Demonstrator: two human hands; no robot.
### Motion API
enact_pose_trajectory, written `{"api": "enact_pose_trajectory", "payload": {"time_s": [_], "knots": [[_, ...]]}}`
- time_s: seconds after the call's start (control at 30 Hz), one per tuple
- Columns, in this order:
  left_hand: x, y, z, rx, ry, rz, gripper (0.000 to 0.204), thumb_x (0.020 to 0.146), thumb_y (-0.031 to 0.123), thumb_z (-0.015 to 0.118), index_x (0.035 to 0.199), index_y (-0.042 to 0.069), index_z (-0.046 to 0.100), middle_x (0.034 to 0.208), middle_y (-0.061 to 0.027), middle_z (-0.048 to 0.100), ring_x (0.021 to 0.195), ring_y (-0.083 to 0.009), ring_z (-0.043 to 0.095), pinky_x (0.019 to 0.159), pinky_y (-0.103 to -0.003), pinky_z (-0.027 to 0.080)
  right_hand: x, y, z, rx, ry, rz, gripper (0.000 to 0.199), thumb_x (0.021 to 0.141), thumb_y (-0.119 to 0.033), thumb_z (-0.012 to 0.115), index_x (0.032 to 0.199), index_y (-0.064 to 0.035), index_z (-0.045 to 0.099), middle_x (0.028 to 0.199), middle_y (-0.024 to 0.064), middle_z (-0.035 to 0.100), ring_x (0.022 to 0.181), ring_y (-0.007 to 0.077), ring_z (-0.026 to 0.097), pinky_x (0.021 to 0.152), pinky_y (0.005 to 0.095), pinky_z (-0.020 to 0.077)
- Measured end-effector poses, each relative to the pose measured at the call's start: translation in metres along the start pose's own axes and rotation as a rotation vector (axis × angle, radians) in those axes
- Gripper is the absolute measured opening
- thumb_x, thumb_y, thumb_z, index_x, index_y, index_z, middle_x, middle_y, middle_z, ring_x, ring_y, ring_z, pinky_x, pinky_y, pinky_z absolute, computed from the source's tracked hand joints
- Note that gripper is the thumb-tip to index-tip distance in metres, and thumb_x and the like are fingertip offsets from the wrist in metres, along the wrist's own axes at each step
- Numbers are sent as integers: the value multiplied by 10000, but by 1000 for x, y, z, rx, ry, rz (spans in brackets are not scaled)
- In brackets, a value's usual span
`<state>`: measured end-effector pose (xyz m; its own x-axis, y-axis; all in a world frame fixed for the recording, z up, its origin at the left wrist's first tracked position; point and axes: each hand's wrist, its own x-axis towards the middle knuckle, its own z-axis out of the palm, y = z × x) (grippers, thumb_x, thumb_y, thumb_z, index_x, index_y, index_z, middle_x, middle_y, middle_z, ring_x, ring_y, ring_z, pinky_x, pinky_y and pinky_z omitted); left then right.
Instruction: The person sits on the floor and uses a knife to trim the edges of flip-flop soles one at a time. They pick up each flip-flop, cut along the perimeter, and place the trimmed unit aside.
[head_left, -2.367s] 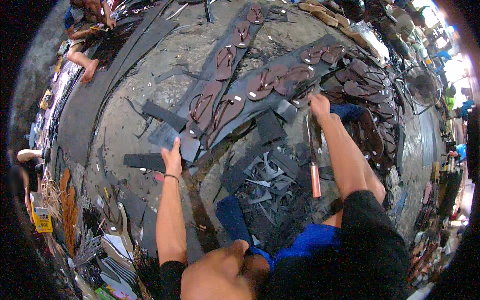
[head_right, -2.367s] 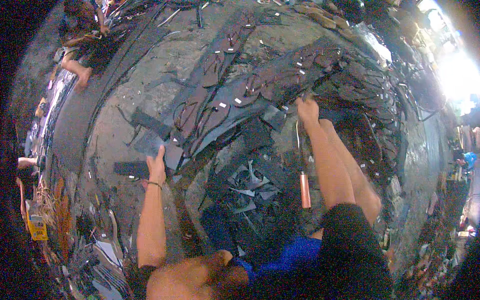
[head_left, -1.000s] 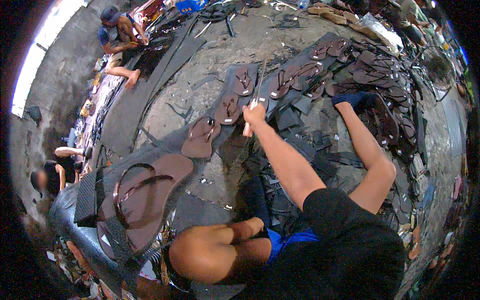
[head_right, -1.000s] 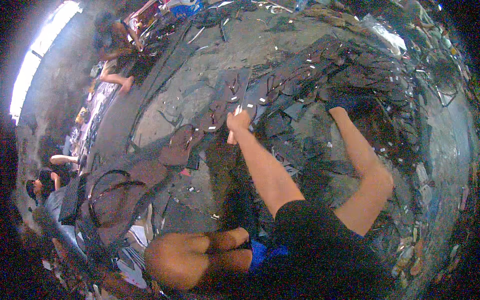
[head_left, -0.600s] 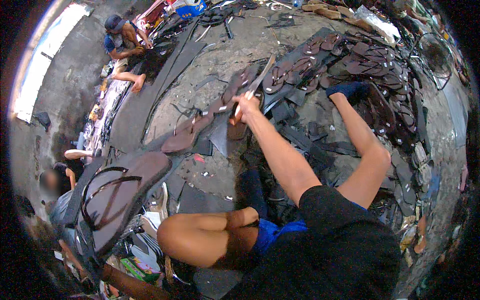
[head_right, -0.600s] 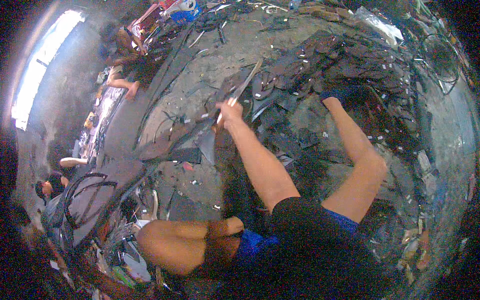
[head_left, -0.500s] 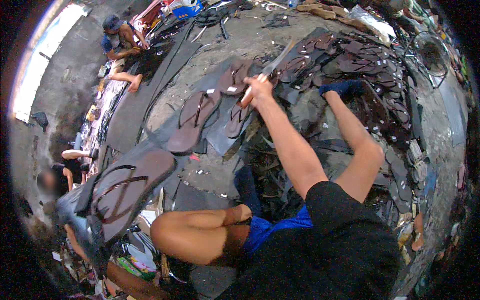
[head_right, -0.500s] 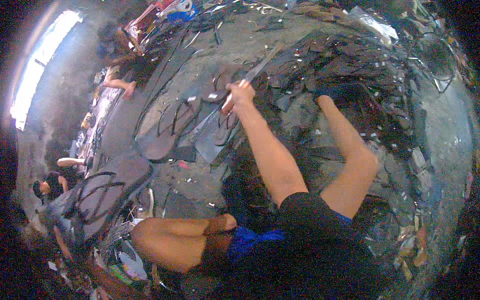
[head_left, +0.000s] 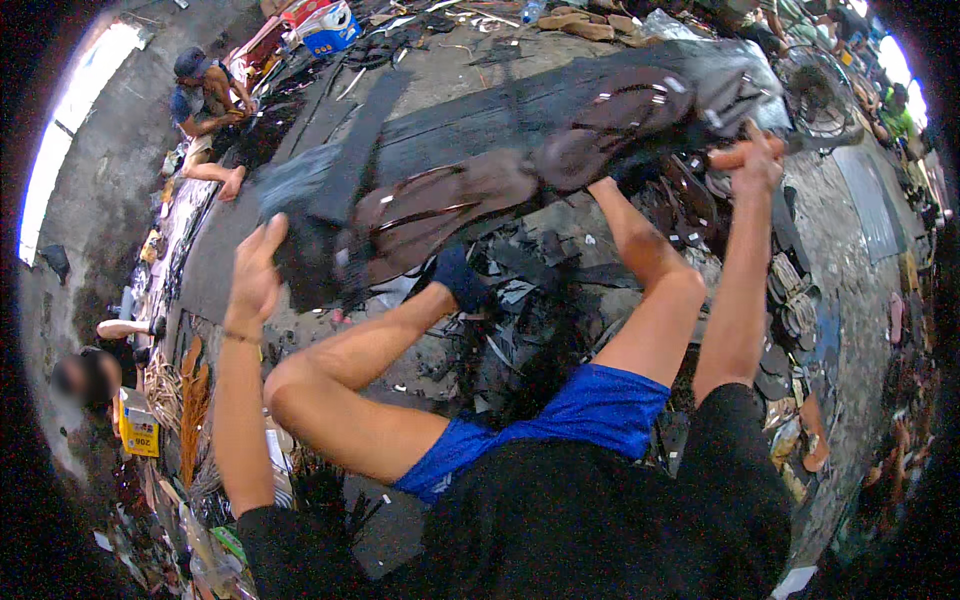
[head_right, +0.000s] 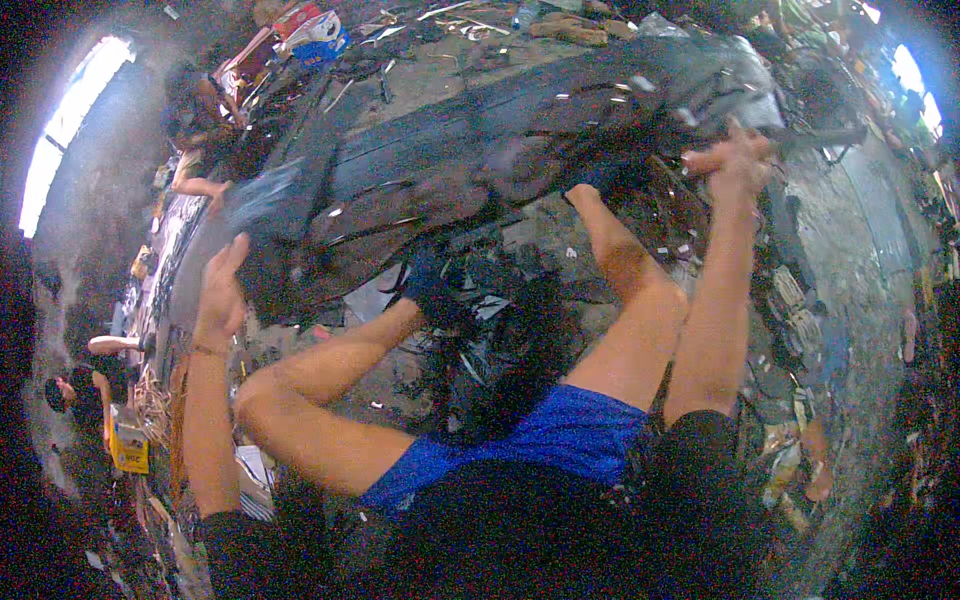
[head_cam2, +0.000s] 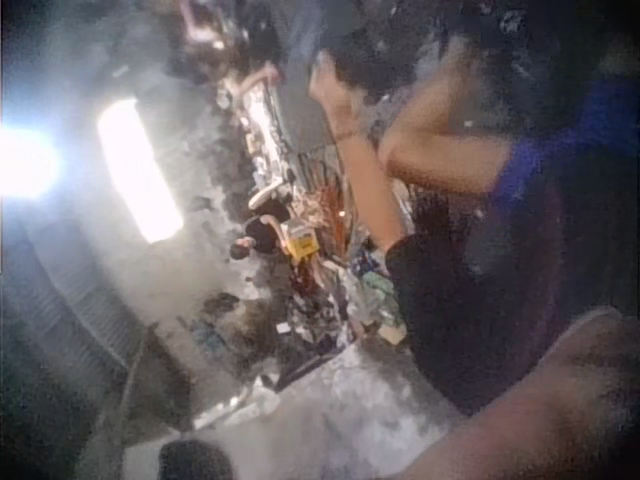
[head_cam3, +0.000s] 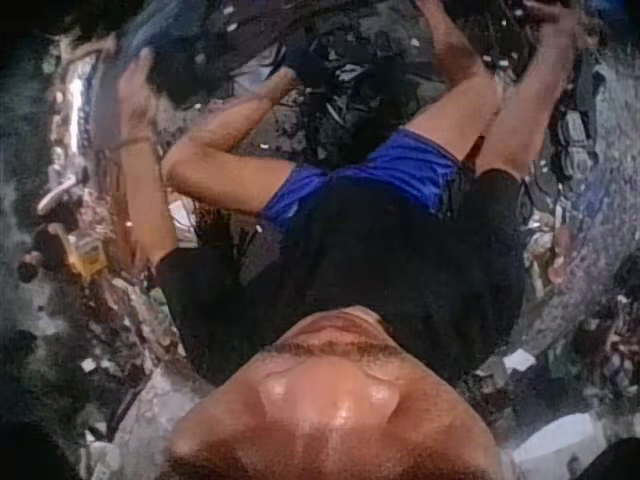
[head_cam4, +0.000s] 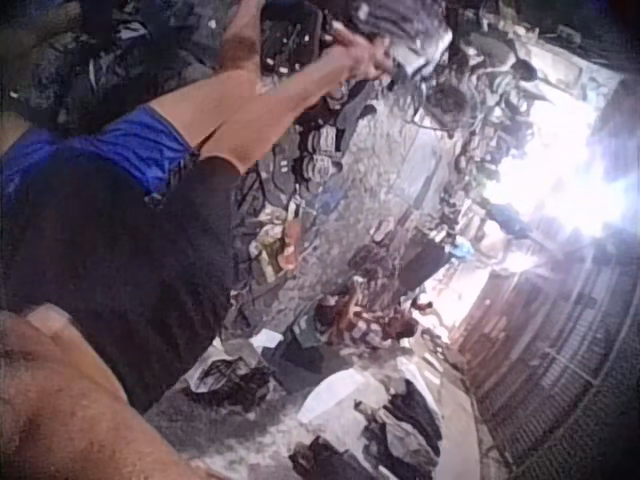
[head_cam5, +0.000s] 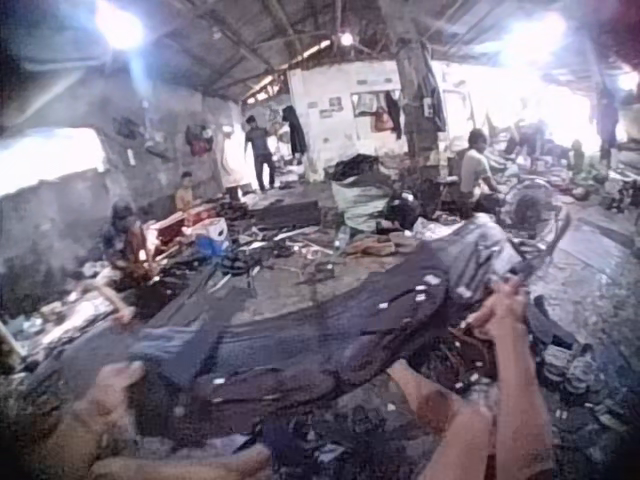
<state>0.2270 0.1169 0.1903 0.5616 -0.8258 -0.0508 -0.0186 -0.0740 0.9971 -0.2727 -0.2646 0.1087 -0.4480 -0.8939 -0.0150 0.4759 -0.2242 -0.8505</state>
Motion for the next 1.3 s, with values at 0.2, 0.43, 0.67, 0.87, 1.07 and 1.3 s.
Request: {"api": "enact_pose_trajectory", "payload": {"time_s": [0.2,0.43,0.67,0.87,1.07,1.3], "knots": [[62,-143,140,-380,-162,-280,272,934,231,550,1036,-12,612,996,-102,651,882,-213,626,793,-361,512,22,13,-155,-574,71,-229,309,841,-225,682,1019,-23,532,785,68,571,594,161,572,465,294,486],[60,-279,167,-462,-219,-681,352,903,284,579,1178,70,533,1114,-36,610,1003,-220,579,823,-384,469,-223,25,-112,-651,-273,325,225,865,-205,646,1011,-73,537,639,-13,488,471,72,474,403,214,396],[-31,-226,220,985,-68,207,863,637,610,732,1275,90,473,1354,-306,309,1268,-443,290,1028,-544,267,-287,87,-72,-645,-600,494,237,874,-176,637,1039,-34,545,656,-4,523,453,67,485,400,234,411],[-10,-249,214,893,-335,778,420,809,236,670,1206,143,569,1259,-94,527,1195,-343,462,973,-438,389,-309,103,-87,-712,-643,557,228,884,-193,626,1026,-43,529,661,0,529,454,79,495,405,249,422],[18,-233,205,-201,-79,54,150,830,47,581,980,34,589,960,-122,642,902,-338,617,803,-357,510,-307,106,-97,-722,-591,590,250,882,-197,626,1039,-38,515,658,2,521,460,83,495,408,251,424],[31,-163,101,809,378,300,421,815,122,633,1187,-21,495,1099,-201,581,992,-317,557,875,-413,429,-314,127,-128,-949,-615,334,312,909,-166,573,1151,-32,429,709,30,513,546,101,522,481,264,442]]}}
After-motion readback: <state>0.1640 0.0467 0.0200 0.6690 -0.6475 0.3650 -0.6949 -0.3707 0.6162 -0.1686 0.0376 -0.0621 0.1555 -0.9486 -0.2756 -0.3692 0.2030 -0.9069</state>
